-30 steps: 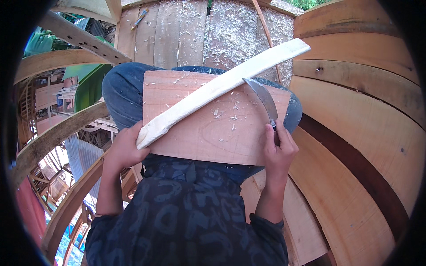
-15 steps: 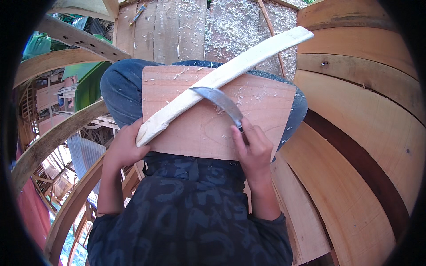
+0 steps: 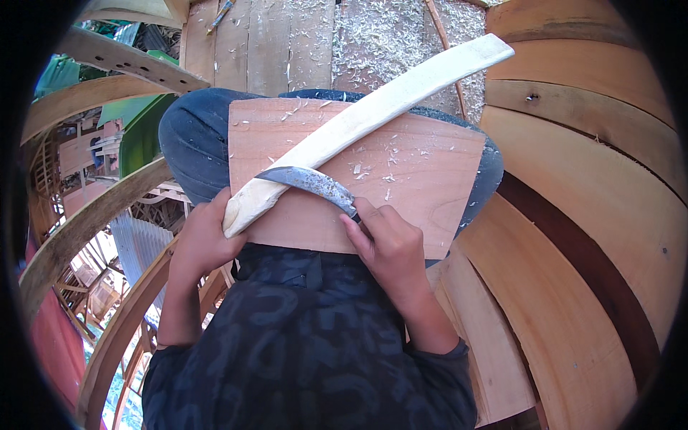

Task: The person is sitting on a wooden platform and using a curved knife to shave and shape a long, thin piece of wood. They hold the wood on their lap and repeatedly scrape the surface with the blade, removing thin shavings.

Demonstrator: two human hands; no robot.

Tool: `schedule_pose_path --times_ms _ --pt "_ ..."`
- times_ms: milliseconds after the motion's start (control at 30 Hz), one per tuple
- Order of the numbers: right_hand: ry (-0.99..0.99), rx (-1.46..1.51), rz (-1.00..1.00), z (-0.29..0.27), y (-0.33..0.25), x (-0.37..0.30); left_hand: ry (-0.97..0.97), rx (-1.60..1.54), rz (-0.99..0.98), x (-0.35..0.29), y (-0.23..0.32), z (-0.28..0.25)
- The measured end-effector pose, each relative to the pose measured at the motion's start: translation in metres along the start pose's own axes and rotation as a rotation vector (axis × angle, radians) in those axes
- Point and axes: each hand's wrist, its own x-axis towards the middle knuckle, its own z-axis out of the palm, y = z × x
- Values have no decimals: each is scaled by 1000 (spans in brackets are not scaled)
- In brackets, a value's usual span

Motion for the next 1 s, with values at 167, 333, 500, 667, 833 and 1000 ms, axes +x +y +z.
schedule_pose_path --times_ms 167,333,500,667,833,1000 --pt "1 -63 31 -8 0 1 -26 21 -21 2 -2 1" --pt "383 -160 220 -26 40 6 -18 -11 29 2 -8 2" --pt "363 -129 215 -53 43 -3 -38 -7 21 4 -11 1" --pt "33 -6 46 -12 -3 -4 -15 -11 23 2 -5 -1" --pt "108 -66 58 -9 6 1 -37 -46 17 3 -5 -1" --pt "427 -181 262 -55 66 1 -9 -18 21 3 -6 3"
